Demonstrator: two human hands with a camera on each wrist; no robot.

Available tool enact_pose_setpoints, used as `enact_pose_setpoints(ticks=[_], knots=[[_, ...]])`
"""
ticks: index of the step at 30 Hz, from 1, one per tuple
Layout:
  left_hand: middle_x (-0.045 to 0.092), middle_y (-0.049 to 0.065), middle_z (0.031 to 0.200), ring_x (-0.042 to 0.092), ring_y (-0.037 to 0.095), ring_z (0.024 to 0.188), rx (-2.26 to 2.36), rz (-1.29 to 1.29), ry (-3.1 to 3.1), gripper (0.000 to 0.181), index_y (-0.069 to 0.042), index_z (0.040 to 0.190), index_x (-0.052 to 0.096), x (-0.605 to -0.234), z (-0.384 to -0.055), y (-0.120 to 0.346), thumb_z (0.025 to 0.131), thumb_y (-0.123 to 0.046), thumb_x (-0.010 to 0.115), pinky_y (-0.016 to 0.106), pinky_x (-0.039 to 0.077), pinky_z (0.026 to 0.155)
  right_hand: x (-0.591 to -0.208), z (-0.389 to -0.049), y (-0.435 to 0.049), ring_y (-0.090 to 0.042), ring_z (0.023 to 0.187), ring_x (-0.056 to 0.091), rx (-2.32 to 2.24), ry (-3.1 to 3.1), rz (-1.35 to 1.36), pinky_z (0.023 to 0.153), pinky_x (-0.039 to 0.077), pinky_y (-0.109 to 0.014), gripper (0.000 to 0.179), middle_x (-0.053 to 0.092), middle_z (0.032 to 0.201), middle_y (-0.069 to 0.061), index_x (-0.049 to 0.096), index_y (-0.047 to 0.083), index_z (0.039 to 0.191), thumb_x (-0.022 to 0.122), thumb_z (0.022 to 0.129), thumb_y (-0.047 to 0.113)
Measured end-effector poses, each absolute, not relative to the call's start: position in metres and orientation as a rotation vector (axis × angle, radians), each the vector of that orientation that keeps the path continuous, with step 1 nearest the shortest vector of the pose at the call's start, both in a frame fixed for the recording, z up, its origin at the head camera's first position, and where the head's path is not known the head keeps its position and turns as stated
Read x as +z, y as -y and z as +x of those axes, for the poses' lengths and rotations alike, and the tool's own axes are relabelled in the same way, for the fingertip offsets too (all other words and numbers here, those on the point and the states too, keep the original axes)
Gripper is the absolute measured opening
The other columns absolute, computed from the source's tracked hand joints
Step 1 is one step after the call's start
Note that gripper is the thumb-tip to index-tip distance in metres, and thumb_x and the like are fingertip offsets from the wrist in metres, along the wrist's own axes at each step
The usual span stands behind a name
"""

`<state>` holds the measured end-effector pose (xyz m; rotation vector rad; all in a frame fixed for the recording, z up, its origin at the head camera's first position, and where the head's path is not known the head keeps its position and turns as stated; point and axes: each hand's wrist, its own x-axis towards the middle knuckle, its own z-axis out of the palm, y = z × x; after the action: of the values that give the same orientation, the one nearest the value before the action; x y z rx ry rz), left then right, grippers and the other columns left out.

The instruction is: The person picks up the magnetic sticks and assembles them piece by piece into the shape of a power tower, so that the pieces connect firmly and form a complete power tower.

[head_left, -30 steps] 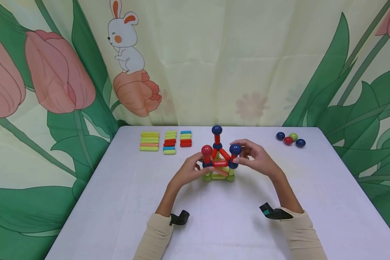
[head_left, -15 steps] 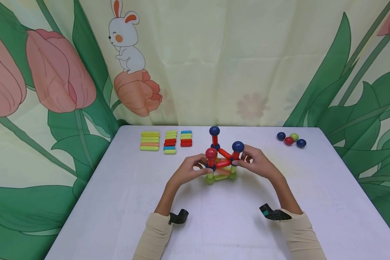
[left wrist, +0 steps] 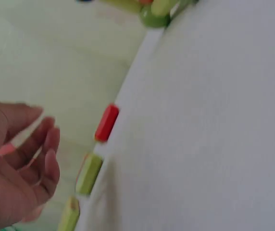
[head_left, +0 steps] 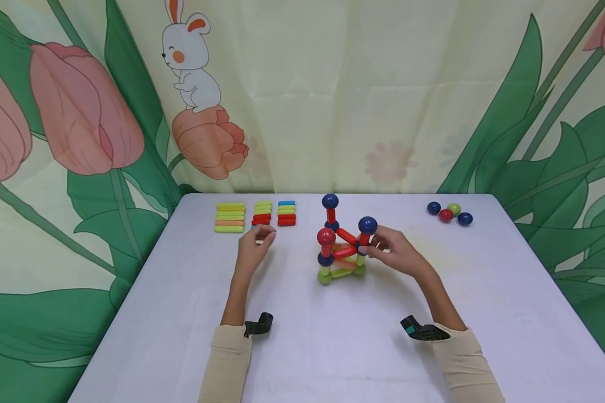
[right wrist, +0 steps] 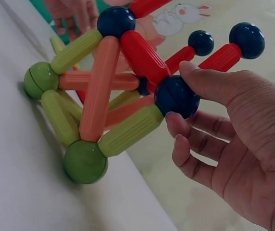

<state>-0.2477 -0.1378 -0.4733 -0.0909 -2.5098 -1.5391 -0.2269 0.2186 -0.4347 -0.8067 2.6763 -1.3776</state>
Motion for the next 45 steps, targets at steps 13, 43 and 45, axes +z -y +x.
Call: enact_pose_setpoints(ticks=[13,43,45], knots=[[0.038,0.029,0.134,0.042,0.043,0.123,-1.287,0.461,2.587,0.035,-0.008,0.129,0.061,-0.486,-0.268,0.231,0.094,-0.007,0.058,0.055,0.040,0.102,-0.435,-0.228,-0.216,-0.020,0.086,0.061,-1.365,-2.677,-0.765,0.078,0.054,-0.025,0.031,0.070,0.103,-0.008,0.062,0.008,0.120,0.069,0.091,0.017],[0.035,0.028,0.129,0.036,0.043,0.120,-0.806,0.363,3.072,0.029,-0.014,0.122,0.060,-0.480,-0.271,0.243,0.094,-0.015,0.065,0.053,0.048,0.086,-0.438,-0.228,-0.216,-0.023,0.104,0.062,-1.333,-2.693,-0.770,0.085,0.053,-0.028,0.034,0.070,0.116,-0.008,0.063,0.009,0.125,0.066,0.094,0.021],[0.038,0.028,0.127,0.040,0.043,0.118,-0.754,0.350,3.092,0.026,-0.011,0.118,0.062,-0.476,-0.269,0.244,0.093,-0.016,0.067,0.053,0.049,0.085,-0.438,-0.227,-0.215,-0.023,0.103,0.062,-1.338,-2.693,-0.777,0.085,0.054,-0.028,0.034,0.070,0.115,-0.008,0.063,0.009,0.125,0.066,0.094,0.021]])
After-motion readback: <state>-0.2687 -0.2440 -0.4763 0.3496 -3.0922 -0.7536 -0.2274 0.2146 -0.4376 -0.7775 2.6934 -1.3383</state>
